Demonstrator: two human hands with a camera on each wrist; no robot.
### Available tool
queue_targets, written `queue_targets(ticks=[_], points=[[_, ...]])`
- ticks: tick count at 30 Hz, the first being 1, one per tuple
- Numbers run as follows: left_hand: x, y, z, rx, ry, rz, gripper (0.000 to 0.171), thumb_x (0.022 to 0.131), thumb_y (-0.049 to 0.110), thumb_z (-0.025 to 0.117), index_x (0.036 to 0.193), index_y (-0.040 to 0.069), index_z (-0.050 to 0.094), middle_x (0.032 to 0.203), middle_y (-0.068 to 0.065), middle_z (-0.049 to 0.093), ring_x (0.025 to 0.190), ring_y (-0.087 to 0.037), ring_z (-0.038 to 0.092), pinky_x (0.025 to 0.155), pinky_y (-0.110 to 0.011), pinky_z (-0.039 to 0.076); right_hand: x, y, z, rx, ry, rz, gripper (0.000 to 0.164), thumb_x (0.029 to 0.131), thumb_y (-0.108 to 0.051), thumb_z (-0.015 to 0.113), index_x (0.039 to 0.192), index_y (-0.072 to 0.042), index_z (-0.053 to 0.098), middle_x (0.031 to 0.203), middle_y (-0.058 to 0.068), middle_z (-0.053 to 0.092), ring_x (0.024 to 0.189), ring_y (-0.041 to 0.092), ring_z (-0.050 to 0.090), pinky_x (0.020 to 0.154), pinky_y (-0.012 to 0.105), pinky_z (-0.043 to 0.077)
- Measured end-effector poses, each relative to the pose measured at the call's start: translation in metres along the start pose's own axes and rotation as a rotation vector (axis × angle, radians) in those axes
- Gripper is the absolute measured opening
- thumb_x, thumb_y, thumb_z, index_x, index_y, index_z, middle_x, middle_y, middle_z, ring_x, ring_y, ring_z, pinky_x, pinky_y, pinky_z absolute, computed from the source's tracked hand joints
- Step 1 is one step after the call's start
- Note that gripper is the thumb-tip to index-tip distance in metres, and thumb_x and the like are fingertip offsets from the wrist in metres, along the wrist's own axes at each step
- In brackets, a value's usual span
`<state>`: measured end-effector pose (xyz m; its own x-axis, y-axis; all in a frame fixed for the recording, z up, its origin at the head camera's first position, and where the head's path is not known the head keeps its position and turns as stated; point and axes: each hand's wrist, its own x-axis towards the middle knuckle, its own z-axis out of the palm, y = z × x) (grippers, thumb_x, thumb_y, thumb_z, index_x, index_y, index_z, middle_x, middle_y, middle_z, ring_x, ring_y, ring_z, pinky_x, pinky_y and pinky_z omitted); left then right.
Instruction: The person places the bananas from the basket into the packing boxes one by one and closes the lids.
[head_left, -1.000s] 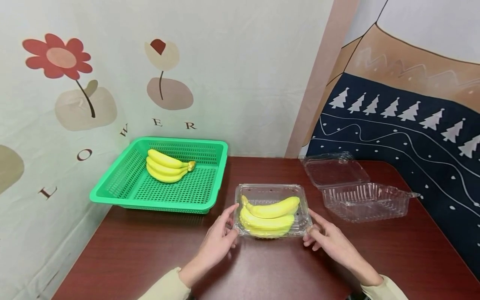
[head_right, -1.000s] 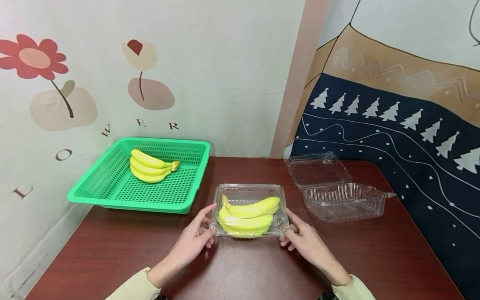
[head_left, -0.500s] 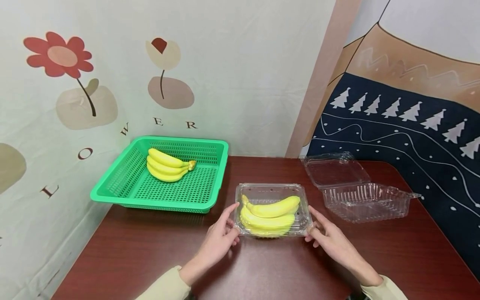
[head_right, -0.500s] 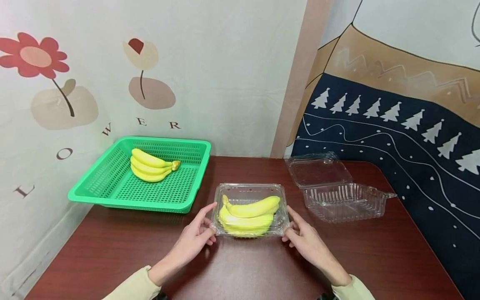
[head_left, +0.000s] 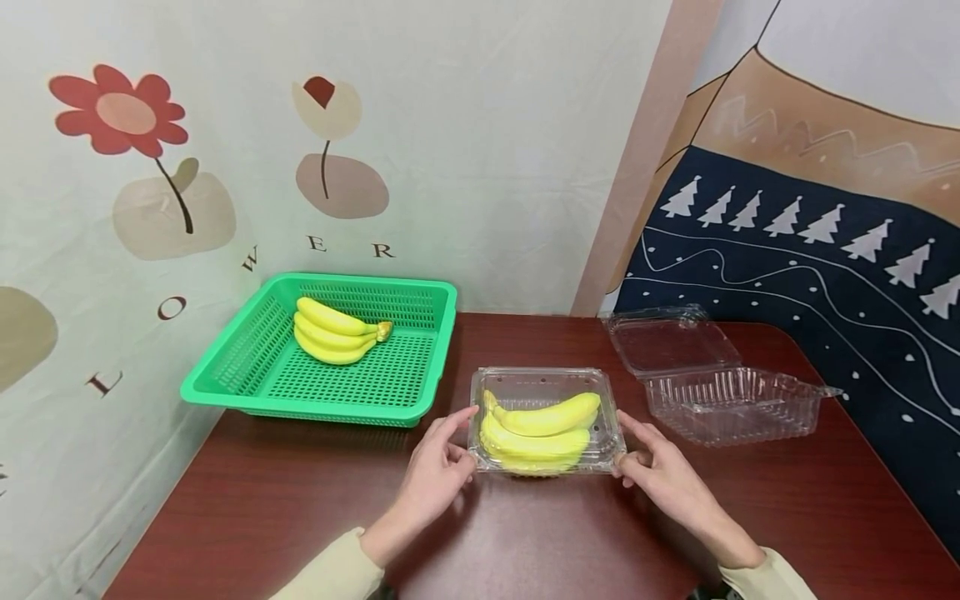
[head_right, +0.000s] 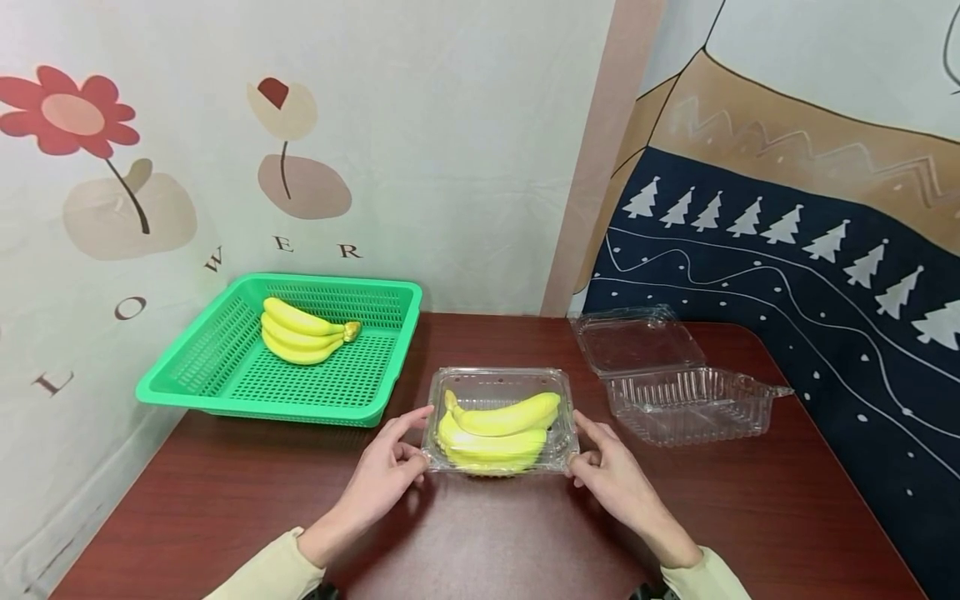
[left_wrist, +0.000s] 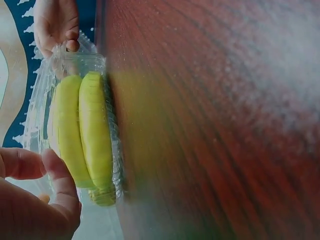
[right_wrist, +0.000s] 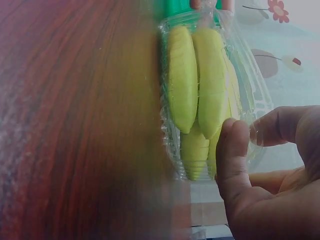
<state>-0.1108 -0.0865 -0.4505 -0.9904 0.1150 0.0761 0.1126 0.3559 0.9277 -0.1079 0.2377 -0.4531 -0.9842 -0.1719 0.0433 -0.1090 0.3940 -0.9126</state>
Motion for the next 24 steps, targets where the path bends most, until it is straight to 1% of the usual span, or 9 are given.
queue_targets(ticks=[3,5,6,9,12,14,16,19,24], points=[[0.0002,0.0006,0.0003,-0.014,-0.008,-0.006,0.07,0.08,-0.013,0.059,0.146,0.01,0.057,0.136,-0.016,0.056,0.061,-0.018,0.063,0.048,-0.03,0.053,-0.0005,-0.0012,-0.0003,0.016,-0.004,0.011,0.067,0.092,0.007,0.062,0.154,0.01,0.037,0.131,0.025,0.052,0.069,0.017,0.067,0.066,0.027,0.057],[0.0001,0.0005,0.0008,-0.027,-0.01,-0.01,0.07,0.08,-0.012,0.059,0.146,0.01,0.057,0.138,-0.017,0.056,0.06,-0.019,0.063,0.048,-0.029,0.053,-0.0002,-0.0009,-0.0007,0.031,-0.01,0.01,0.068,0.092,0.007,0.062,0.155,0.01,0.036,0.127,0.024,0.053,0.07,0.017,0.068,0.067,0.028,0.058],[-0.0001,0.0005,0.001,-0.038,-0.011,-0.009,0.07,0.08,-0.013,0.059,0.146,0.01,0.057,0.139,-0.017,0.056,0.06,-0.019,0.063,0.048,-0.029,0.052,0.0,-0.0002,-0.0011,0.033,-0.017,0.004,0.068,0.093,0.007,0.062,0.155,0.01,0.035,0.123,0.023,0.054,0.07,0.016,0.068,0.067,0.028,0.058],[-0.0003,-0.0006,0.0015,-0.061,-0.007,-0.012,0.07,0.08,-0.013,0.058,0.146,0.009,0.056,0.141,-0.018,0.056,0.06,-0.017,0.062,0.051,-0.027,0.052,0.0008,0.0019,-0.003,0.044,-0.057,0.009,0.069,0.095,0.003,0.061,0.157,0.008,0.031,0.102,0.017,0.059,0.069,0.016,0.067,0.065,0.03,0.059],[0.0001,-0.0014,0.0018,-0.065,-0.002,-0.023,0.07,0.079,-0.013,0.058,0.146,0.01,0.056,0.141,-0.018,0.056,0.058,-0.016,0.06,0.05,-0.026,0.05,0.001,0.0038,-0.0054,0.074,-0.131,0.028,0.071,0.099,0.0,0.057,0.162,0.003,0.023,0.085,0.014,0.061,0.066,0.017,0.066,0.061,0.031,0.059],[0.0006,-0.0011,0.0019,-0.071,-0.001,-0.033,0.071,0.079,-0.013,0.058,0.146,0.01,0.056,0.141,-0.018,0.057,0.057,-0.015,0.057,0.047,-0.026,0.047,0.0006,0.0048,-0.0063,0.108,-0.168,0.038,0.073,0.101,-0.001,0.055,0.163,0.001,0.018,0.079,0.014,0.061,0.062,0.018,0.065,0.057,0.033,0.059],[0.0014,-0.0007,0.0023,-0.077,0.0,-0.041,0.071,0.079,-0.013,0.058,0.145,0.011,0.056,0.141,-0.019,0.056,0.056,-0.015,0.054,0.045,-0.026,0.045,0.0005,0.0052,-0.0065,0.138,-0.193,0.031,0.074,0.101,0.0,0.054,0.164,0.002,0.014,0.076,0.014,0.061,0.058,0.017,0.064,0.054,0.034,0.058],[0.0026,0.0007,0.0033,-0.086,0.007,-0.045,0.07,0.077,-0.013,0.059,0.143,0.011,0.057,0.14,-0.02,0.056,0.056,-0.014,0.05,0.044,-0.025,0.043,0.001,0.0053,-0.0058,0.147,-0.19,0.01,0.075,0.099,0.002,0.055,0.162,0.005,0.015,0.072,0.01,0.061,0.054,0.014,0.062,0.05,0.032,0.056],[0.0046,0.0024,0.0049,-0.073,0.028,-0.028,0.07,0.074,-0.014,0.06,0.14,0.009,0.059,0.138,-0.021,0.059,0.057,-0.012,0.05,0.051,-0.023,0.043,0.0015,0.0036,-0.0043,0.111,-0.165,-0.029,0.074,0.095,0.007,0.054,0.16,0.008,0.02,0.067,0.004,0.059,0.05,0.01,0.056,0.046,0.027,0.051]])
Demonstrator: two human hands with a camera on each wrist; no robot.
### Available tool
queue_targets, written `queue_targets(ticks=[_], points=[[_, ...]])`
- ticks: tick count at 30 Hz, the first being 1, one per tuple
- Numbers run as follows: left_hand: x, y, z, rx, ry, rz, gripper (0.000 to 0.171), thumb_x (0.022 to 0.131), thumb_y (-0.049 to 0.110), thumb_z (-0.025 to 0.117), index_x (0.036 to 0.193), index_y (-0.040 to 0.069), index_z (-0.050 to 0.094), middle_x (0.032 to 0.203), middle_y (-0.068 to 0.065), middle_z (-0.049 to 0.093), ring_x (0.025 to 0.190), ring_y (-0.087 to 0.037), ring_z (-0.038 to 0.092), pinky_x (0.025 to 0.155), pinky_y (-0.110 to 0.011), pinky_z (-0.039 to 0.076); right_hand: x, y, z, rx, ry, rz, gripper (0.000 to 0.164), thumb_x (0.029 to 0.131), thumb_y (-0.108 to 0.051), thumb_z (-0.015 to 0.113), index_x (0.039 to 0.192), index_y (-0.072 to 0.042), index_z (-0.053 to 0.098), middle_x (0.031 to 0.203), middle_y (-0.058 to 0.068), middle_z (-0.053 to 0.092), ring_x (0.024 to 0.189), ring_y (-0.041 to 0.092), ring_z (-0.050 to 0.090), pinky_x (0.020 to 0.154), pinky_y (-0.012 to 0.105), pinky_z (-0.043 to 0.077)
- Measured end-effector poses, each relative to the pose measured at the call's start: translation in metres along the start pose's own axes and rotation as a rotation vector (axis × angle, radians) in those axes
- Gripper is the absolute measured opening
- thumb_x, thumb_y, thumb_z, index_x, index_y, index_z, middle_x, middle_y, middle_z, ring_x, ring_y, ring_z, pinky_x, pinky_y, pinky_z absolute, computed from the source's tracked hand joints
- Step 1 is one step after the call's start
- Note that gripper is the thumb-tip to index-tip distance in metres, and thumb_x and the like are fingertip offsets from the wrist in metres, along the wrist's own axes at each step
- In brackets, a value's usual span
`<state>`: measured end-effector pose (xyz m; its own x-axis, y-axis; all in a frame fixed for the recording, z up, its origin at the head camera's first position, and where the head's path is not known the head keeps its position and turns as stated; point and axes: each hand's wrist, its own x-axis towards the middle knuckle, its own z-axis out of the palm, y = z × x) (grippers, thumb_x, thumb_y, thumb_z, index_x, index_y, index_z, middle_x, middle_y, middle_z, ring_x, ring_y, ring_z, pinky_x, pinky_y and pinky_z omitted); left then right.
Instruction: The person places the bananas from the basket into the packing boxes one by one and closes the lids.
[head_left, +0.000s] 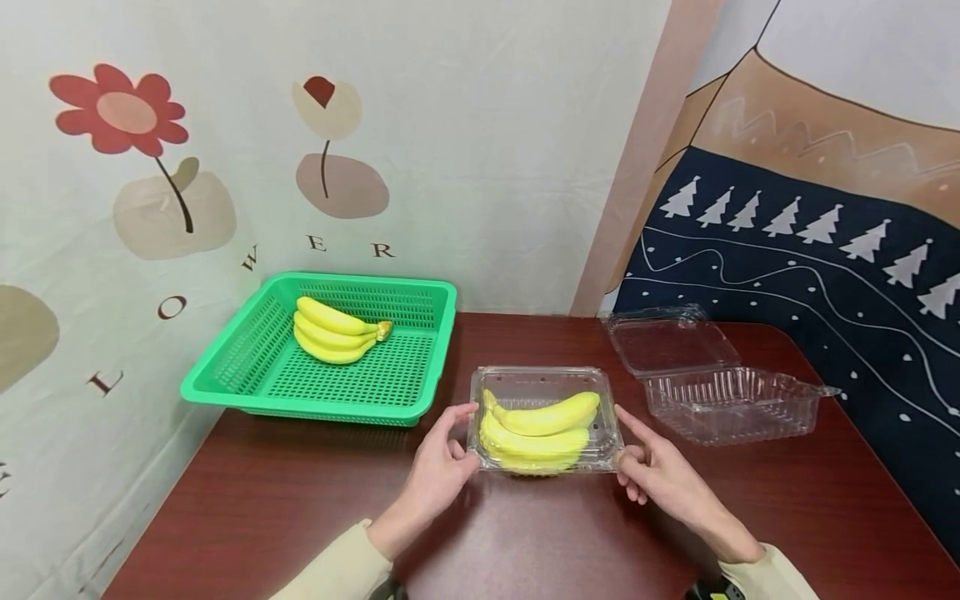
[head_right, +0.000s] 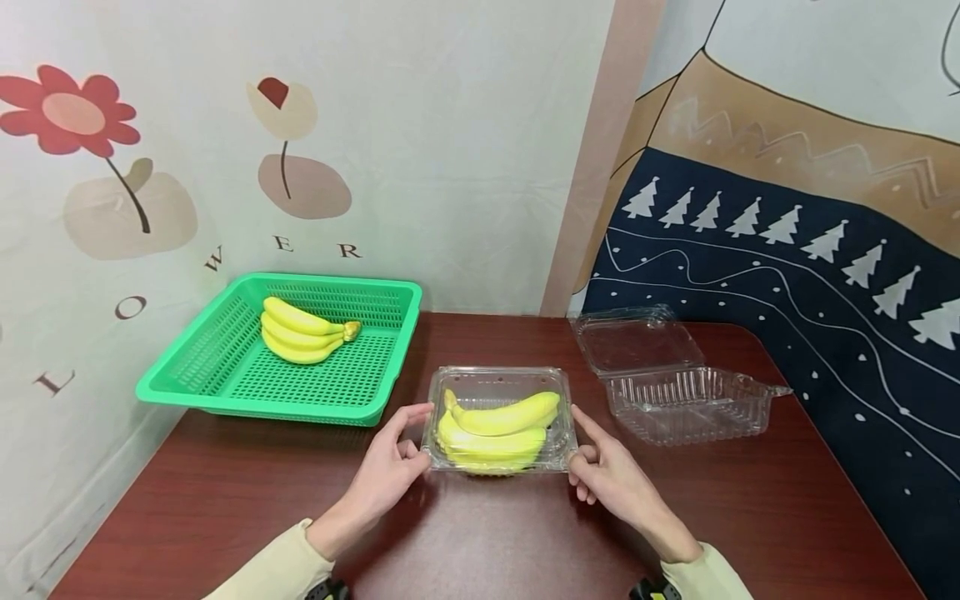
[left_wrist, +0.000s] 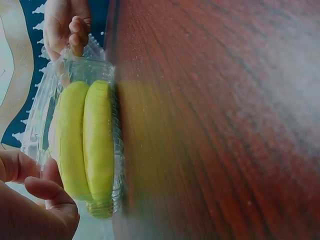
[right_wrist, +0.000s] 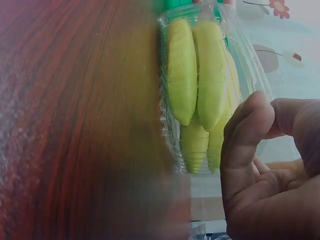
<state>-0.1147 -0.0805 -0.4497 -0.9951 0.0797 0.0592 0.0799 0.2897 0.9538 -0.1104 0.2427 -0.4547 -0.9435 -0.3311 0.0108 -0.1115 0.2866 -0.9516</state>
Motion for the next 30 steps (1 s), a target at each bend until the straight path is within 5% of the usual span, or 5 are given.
queue_targets(ticks=[7,15,22,30], points=[[0.0015,0.0009,0.0005,0.028,0.021,0.026,0.068,0.073,-0.015,0.061,0.137,0.008,0.061,0.134,-0.019,0.062,0.057,-0.01,0.049,0.051,-0.022,0.042,-0.0009,-0.0014,0.0012,-0.033,0.016,-0.015,0.08,0.088,0.01,0.057,0.16,0.007,0.022,0.065,0.002,0.057,0.049,0.009,0.052,0.044,0.028,0.048],[0.0011,-0.0009,0.001,-0.037,-0.011,-0.045,0.068,0.081,-0.01,0.059,0.144,0.016,0.056,0.137,-0.016,0.059,0.055,-0.016,0.056,0.035,-0.036,0.045,0.0013,-0.0019,0.0016,-0.036,0.041,0.029,0.073,0.094,0.007,0.055,0.16,0.006,0.023,0.067,0.011,0.06,0.05,0.012,0.056,0.046,0.029,0.052],[0.0028,-0.0012,0.0043,-0.068,-0.03,-0.045,0.068,0.084,-0.009,0.057,0.147,0.014,0.052,0.139,-0.018,0.056,0.061,-0.019,0.064,0.043,-0.037,0.052,0.0032,-0.001,0.0015,0.073,-0.006,0.111,0.077,0.1,0.002,0.048,0.166,-0.004,0.008,0.072,0.014,0.062,0.055,0.017,0.061,0.053,0.031,0.057],[0.0033,-0.0009,0.0053,-0.104,-0.024,-0.032,0.068,0.082,-0.015,0.056,0.146,0.011,0.052,0.14,-0.023,0.054,0.061,-0.029,0.064,0.051,-0.028,0.051,0.0031,0.0003,0.0023,0.116,-0.015,0.105,0.078,0.099,0.003,0.05,0.165,-0.004,0.008,0.069,0.011,0.061,0.053,0.016,0.059,0.05,0.029,0.054]])
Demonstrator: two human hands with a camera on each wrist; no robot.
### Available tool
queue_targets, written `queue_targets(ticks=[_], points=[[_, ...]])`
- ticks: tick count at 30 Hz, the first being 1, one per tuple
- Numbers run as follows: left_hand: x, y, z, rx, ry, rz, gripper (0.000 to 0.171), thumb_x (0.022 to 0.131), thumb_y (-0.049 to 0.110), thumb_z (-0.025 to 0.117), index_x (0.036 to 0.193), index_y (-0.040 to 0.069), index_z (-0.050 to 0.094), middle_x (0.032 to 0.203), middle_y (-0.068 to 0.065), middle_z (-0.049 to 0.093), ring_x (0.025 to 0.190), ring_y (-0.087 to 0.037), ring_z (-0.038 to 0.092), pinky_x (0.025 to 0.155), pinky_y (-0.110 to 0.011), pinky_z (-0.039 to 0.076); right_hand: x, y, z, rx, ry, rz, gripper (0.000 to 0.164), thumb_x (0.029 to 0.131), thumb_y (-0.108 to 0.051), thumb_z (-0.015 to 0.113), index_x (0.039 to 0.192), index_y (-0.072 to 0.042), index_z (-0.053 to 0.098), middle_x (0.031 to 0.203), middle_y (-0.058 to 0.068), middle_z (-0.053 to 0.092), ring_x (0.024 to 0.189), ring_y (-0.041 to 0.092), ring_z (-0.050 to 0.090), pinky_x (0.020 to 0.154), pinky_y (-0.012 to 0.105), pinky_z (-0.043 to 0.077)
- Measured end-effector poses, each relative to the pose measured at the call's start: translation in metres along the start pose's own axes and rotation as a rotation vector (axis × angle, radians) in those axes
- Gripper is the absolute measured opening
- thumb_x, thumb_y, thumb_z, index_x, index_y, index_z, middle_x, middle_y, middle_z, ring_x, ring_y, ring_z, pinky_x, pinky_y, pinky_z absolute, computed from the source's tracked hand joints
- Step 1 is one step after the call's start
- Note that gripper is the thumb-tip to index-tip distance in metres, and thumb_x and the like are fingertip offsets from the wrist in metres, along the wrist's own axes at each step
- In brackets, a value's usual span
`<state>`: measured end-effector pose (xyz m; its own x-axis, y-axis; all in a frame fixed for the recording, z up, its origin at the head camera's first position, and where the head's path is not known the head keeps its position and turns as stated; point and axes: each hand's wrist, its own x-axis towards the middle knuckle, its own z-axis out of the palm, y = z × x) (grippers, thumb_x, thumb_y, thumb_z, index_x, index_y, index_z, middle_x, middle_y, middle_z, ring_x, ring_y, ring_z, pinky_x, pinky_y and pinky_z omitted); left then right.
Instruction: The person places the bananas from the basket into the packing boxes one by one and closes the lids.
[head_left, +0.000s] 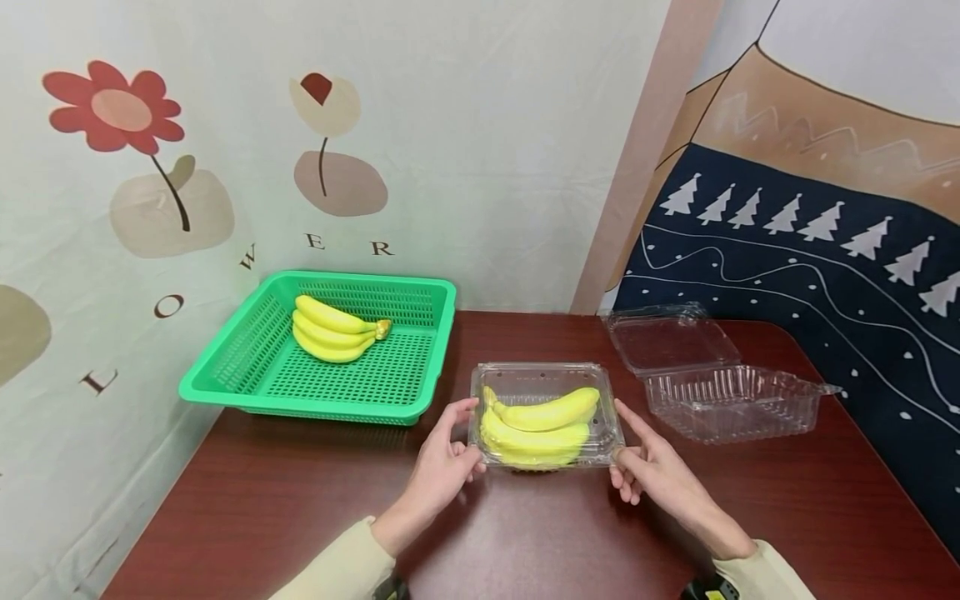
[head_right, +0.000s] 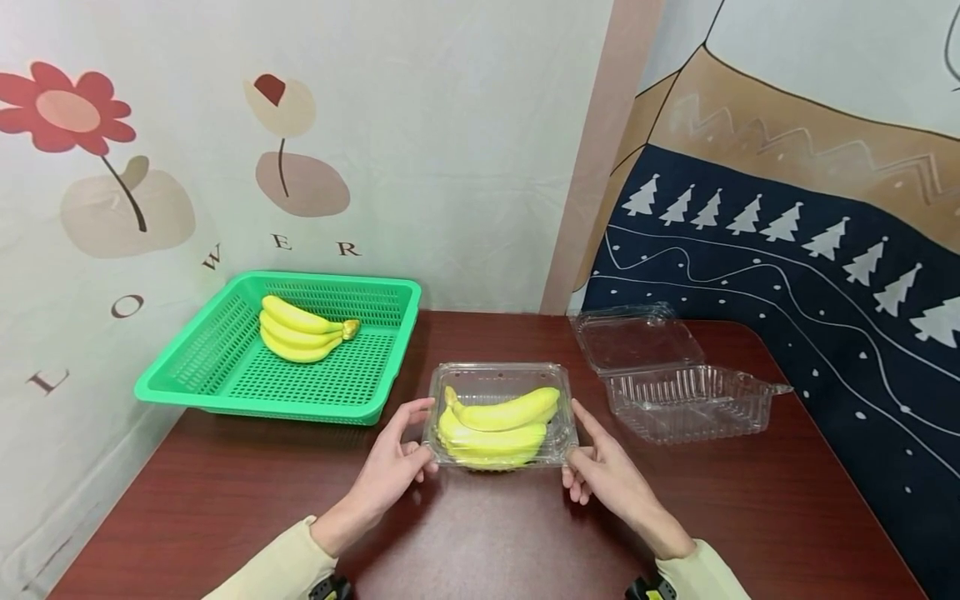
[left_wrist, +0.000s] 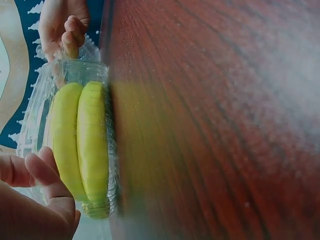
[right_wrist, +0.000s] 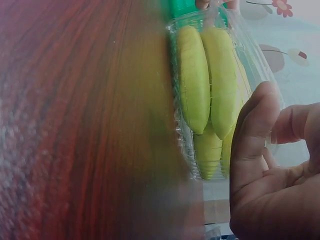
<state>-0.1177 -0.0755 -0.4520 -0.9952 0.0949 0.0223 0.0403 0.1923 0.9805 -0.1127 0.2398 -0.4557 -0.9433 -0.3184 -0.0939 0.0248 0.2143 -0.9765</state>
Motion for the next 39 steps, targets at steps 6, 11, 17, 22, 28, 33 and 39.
queue_targets(ticks=[6,11,17,22,28,33,39], points=[[0.0009,0.0009,0.0003,-0.044,-0.001,-0.008,0.073,0.079,-0.018,0.055,0.146,0.01,0.051,0.14,-0.023,0.051,0.061,-0.03,0.063,0.05,-0.024,0.048,0.0004,0.0007,-0.0005,0.011,-0.016,-0.03,0.079,0.098,0.004,0.052,0.164,-0.003,0.009,0.067,0.007,0.058,0.051,0.011,0.054,0.046,0.024,0.048],[0.0012,0.0022,0.0007,-0.083,-0.001,-0.021,0.077,0.076,-0.02,0.055,0.147,0.009,0.051,0.141,-0.023,0.051,0.06,-0.029,0.061,0.047,-0.023,0.044,0.0007,0.0011,-0.0014,0.015,-0.029,-0.055,0.079,0.097,0.006,0.051,0.164,-0.001,0.009,0.066,0.005,0.058,0.05,0.01,0.053,0.045,0.021,0.045],[0.0031,0.0003,0.0002,-0.067,-0.011,-0.03,0.076,0.076,-0.019,0.053,0.147,0.008,0.05,0.14,-0.023,0.05,0.061,-0.033,0.062,0.044,-0.021,0.041,0.001,0.0012,-0.0016,0.013,-0.036,-0.087,0.08,0.096,0.009,0.051,0.163,0.002,0.008,0.066,0.003,0.058,0.05,0.008,0.052,0.044,0.02,0.045],[0.003,0.0007,0.0006,-0.078,-0.008,-0.021,0.077,0.075,-0.02,0.053,0.147,0.008,0.05,0.14,-0.024,0.049,0.059,-0.03,0.06,0.044,-0.022,0.04,0.0007,0.0008,-0.0011,0.007,-0.033,-0.087,0.081,0.096,0.009,0.051,0.164,0.002,0.008,0.065,0.003,0.058,0.05,0.008,0.052,0.044,0.02,0.045],[0.002,0.0015,0.0014,-0.093,-0.002,-0.015,0.079,0.074,-0.021,0.053,0.147,0.009,0.051,0.142,-0.024,0.049,0.057,-0.027,0.058,0.043,-0.022,0.04,0.0003,-0.0002,-0.0004,0.001,-0.026,-0.072,0.082,0.094,0.009,0.051,0.164,0.001,0.009,0.064,0.004,0.058,0.049,0.009,0.052,0.043,0.02,0.044],[0.0034,0.0,0.0015,-0.07,-0.001,-0.014,0.078,0.074,-0.02,0.052,0.147,0.009,0.05,0.141,-0.023,0.049,0.057,-0.028,0.059,0.044,-0.022,0.039,0.0,-0.0001,-0.0001,0.002,-0.026,-0.072,0.082,0.094,0.01,0.05,0.164,0.001,0.008,0.065,0.005,0.059,0.049,0.008,0.052,0.044,0.02,0.044],[0.0036,-0.0017,0.0016,-0.045,-0.001,-0.017,0.078,0.074,-0.019,0.051,0.147,0.009,0.05,0.141,-0.024,0.048,0.058,-0.033,0.06,0.04,-0.022,0.038,-0.0004,0.0019,0.0006,0.009,-0.026,-0.092,0.086,0.094,0.011,0.049,0.165,-0.001,0.002,0.065,0.008,0.059,0.05,0.008,0.053,0.043,0.021,0.046]])
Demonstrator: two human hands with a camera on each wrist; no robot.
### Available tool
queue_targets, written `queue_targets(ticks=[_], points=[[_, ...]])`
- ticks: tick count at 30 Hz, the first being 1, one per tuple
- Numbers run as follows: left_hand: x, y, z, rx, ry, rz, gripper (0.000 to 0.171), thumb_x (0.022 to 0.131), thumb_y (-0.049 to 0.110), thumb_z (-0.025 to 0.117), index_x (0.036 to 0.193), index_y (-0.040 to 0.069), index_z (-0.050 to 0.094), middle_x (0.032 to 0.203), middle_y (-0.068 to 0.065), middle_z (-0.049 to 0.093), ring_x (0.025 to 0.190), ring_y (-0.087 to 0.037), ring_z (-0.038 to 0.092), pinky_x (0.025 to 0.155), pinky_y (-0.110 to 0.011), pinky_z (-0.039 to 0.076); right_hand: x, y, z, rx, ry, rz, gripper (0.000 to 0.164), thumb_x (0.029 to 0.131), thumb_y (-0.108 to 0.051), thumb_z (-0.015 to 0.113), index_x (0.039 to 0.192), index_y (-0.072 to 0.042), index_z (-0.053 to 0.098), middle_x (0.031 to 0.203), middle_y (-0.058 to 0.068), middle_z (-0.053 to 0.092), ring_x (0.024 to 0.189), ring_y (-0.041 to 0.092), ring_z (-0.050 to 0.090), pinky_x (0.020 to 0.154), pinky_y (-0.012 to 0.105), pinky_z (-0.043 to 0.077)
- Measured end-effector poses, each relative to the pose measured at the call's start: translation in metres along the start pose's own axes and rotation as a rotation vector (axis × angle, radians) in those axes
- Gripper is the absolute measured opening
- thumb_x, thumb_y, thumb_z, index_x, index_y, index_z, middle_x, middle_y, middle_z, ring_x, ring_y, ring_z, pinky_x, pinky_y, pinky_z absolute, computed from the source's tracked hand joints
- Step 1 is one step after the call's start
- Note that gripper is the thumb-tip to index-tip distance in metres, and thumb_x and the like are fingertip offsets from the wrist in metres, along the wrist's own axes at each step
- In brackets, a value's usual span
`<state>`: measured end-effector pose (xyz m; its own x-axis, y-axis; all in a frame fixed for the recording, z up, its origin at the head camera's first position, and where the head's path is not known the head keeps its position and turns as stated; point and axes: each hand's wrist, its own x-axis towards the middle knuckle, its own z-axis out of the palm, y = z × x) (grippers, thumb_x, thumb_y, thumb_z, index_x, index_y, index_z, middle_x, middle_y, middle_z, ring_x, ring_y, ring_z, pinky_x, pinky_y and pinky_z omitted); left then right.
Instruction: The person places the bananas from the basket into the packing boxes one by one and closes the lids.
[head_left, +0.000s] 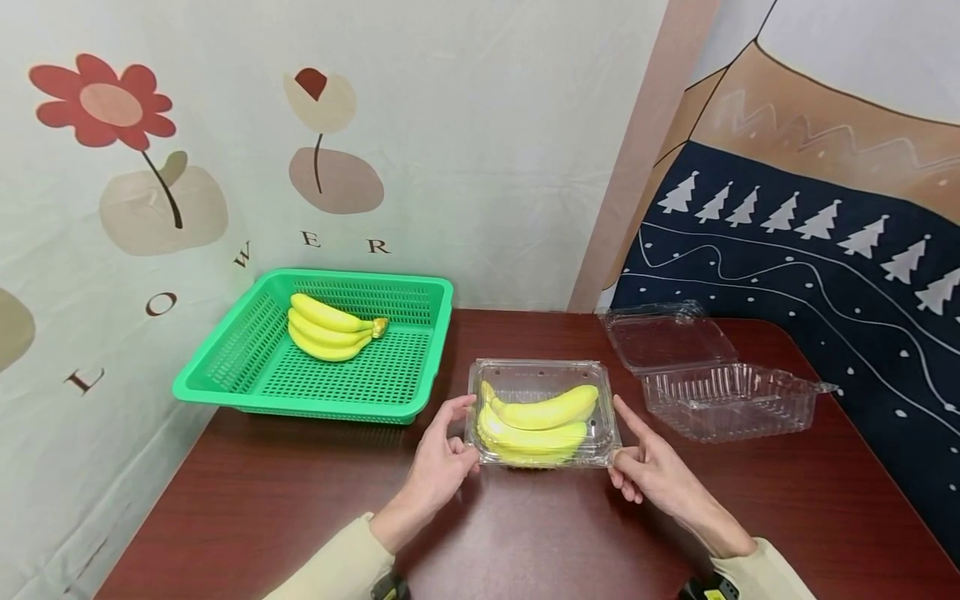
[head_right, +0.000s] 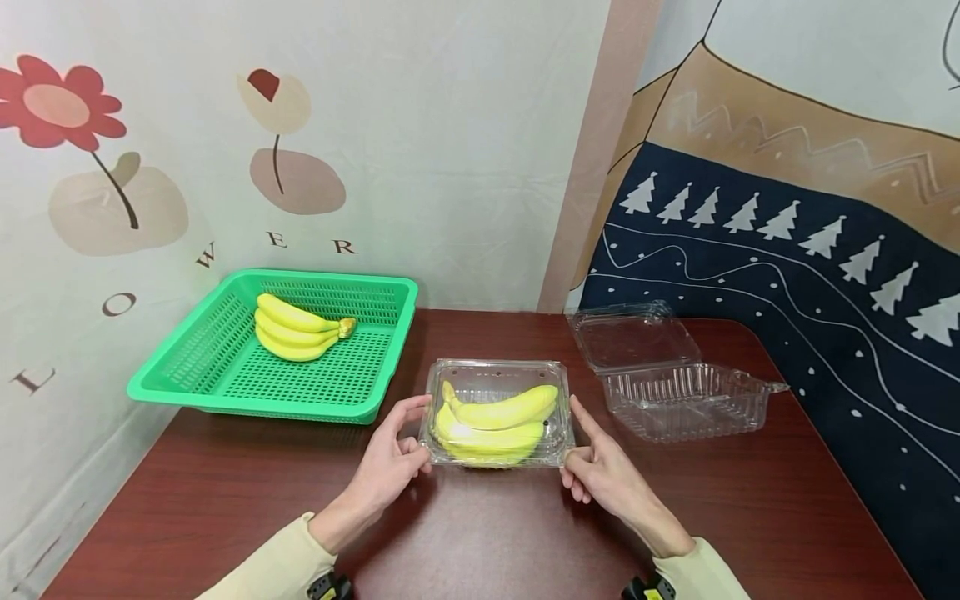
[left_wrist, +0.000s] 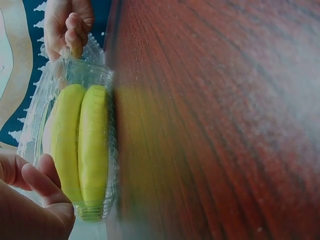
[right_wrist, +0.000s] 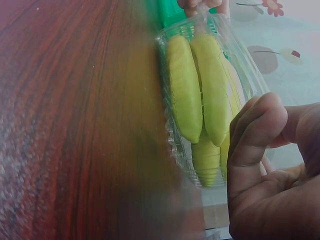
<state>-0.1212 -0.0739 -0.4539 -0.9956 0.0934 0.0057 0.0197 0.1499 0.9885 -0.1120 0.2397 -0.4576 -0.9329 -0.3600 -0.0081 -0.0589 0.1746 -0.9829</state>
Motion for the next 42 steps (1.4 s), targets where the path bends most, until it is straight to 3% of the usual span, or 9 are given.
queue_targets(ticks=[9,18,28,36,42], points=[[-0.001,0.001,-0.001,-0.002,0.005,-0.008,0.078,0.074,-0.019,0.05,0.147,0.01,0.05,0.142,-0.022,0.048,0.06,-0.035,0.06,0.037,-0.023,0.037,0.0,0.002,0.0,0.026,-0.017,-0.058,0.09,0.094,0.014,0.047,0.165,-0.005,-0.005,0.063,0.024,0.055,0.049,0.008,0.053,0.041,0.023,0.047],[-0.001,0.0,-0.001,0.015,0.01,-0.028,0.077,0.078,-0.018,0.053,0.149,0.012,0.05,0.145,-0.022,0.049,0.062,-0.032,0.061,0.036,-0.028,0.04,0.002,0.001,0.002,0.006,0.02,-0.001,0.087,0.096,0.01,0.047,0.166,-0.006,-0.002,0.066,0.005,0.058,0.05,0.01,0.054,0.045,0.024,0.049],[-0.004,-0.001,-0.002,0.082,0.008,0.014,0.073,0.085,-0.013,0.055,0.153,0.013,0.049,0.142,-0.02,0.052,0.063,-0.024,0.062,0.044,-0.024,0.046,0.002,0.0,0.001,-0.009,0.018,0.077,0.083,0.1,0.004,0.047,0.165,-0.004,-0.005,0.071,0.012,0.061,0.055,0.013,0.059,0.052,0.027,0.054],[-0.006,-0.002,-0.007,0.124,-0.015,0.01,0.065,0.092,-0.001,0.057,0.155,0.008,0.046,0.141,-0.017,0.052,0.064,-0.029,0.062,0.041,-0.039,0.051,0.0,0.0,0.0,-0.038,0.044,0.094,0.071,0.104,-0.003,0.049,0.162,0.004,0.01,0.081,0.017,0.066,0.067,0.017,0.065,0.061,0.031,0.059],[-0.011,-0.004,-0.01,0.243,0.01,0.09,0.059,0.095,0.008,0.062,0.153,0.007,0.049,0.141,-0.014,0.053,0.099,-0.024,0.066,0.078,-0.03,0.056,-0.003,-0.003,0.0,-0.19,0.17,0.111,0.06,0.106,-0.017,0.056,0.158,0.001,0.031,0.093,0.015,0.066,0.078,0.021,0.067,0.07,0.033,0.06]])
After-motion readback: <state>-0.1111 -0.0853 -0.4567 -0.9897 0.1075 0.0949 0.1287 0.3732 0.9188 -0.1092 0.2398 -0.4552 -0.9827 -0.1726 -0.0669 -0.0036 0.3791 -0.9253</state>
